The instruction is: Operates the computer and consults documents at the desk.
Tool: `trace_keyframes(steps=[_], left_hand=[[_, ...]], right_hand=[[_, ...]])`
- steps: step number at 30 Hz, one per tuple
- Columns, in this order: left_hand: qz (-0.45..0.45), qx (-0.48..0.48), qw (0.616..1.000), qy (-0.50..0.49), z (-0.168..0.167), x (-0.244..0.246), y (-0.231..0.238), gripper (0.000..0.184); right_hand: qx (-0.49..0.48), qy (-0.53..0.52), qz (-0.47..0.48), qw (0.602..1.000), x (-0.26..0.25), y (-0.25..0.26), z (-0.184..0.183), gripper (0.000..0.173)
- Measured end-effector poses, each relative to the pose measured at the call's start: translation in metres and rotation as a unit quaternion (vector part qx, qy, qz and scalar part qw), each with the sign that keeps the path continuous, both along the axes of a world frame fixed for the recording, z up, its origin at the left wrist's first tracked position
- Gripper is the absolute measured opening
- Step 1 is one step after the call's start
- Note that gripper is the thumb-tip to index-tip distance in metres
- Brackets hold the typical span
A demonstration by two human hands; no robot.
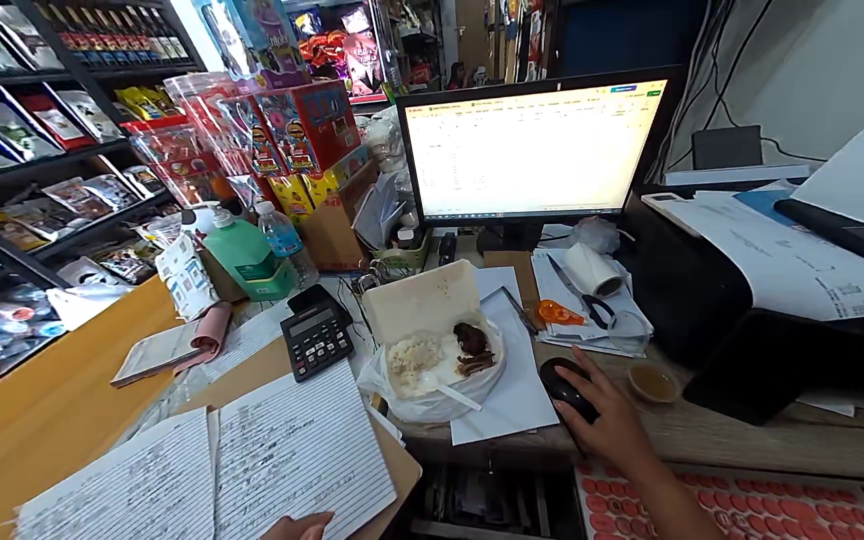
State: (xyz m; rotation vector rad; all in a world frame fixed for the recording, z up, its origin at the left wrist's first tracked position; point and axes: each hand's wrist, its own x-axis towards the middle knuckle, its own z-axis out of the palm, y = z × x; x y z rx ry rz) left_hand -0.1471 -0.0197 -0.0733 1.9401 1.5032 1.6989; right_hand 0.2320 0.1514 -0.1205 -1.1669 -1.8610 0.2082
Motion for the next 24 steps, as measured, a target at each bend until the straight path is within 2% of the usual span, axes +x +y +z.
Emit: trace_keyframes(steps=[16,24], left_hand=[[0.012,0.006,1.0,-0.004,-0.001,0.0019,-0.0021,0.023],[0.035,-0.023,0.999,0.019,-0.0023,0.0057,-0.0033,0.024]], right_hand=[[-0.002,-0.003,0.013,1.0,0.0002,-0.0004,0.001,0.051],[-0.003,-0.007,0.015,1.0,0.0006,-0.0013,-0.0001,0.05]])
